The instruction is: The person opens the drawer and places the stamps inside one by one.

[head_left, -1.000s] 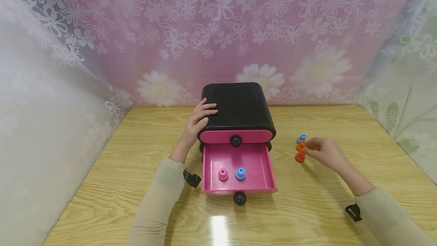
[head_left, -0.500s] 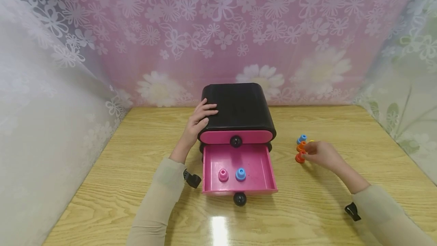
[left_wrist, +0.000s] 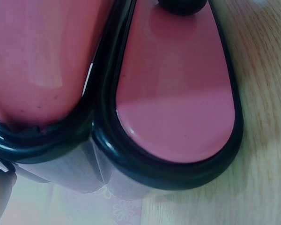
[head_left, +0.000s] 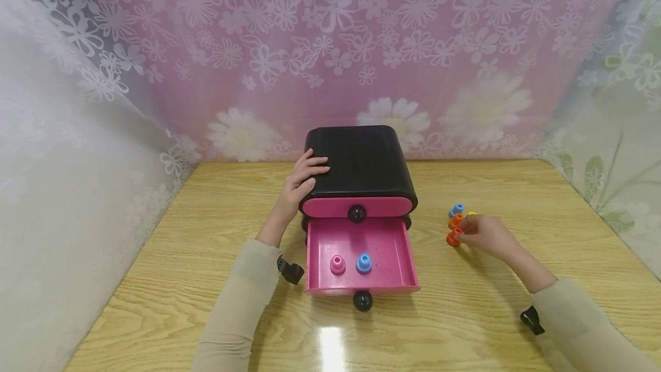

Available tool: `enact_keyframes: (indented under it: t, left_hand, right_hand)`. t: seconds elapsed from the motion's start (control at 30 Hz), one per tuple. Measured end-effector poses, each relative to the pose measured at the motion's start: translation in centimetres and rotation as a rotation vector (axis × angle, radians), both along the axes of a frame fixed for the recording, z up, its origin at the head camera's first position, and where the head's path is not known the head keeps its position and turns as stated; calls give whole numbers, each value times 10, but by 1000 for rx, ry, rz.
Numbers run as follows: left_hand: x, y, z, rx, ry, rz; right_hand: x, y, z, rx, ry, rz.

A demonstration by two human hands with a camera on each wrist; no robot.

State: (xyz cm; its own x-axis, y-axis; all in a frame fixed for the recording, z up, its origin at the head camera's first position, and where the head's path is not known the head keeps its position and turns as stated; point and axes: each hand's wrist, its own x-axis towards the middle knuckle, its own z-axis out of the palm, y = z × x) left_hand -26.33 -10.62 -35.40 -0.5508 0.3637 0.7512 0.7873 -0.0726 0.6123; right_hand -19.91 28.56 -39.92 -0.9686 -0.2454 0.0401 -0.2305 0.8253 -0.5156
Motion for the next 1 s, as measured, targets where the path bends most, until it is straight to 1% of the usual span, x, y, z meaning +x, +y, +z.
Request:
enact_keyframes:
  t: [0.07, 0.17, 0.3, 0.4, 0.43, 0.5, 0.67, 0.8, 1.0]
  left_hand:
    - [-5, -1, -5, -2, 5, 4]
    - [-7, -1, -7, 0, 6, 0]
    - [6, 1, 6, 3, -4, -9]
    - [17, 3, 16, 2, -16, -8]
    - [18, 3, 18, 0, -15, -6]
    - [20, 4, 19, -6, -17, -1]
    - [19, 4, 19, -5, -8, 3]
    - [19, 4, 20, -4, -7, 0]
    - [21, 4, 20, -6, -17, 3]
  right_hand:
    - [1, 0, 0, -6, 7, -5]
    - [2, -1, 2, -29, 25, -11]
    - [7, -2, 9, -60, 66, -14]
    - [13, -6, 15, -87, 123, -22]
    - [16, -7, 16, -97, 142, -28]
    - [21, -11, 20, -115, 187, -41]
    - [34, -22, 29, -179, 249, -52]
    - [43, -29, 34, -254, 270, -36]
    - [55, -43, 41, -340, 262, -4]
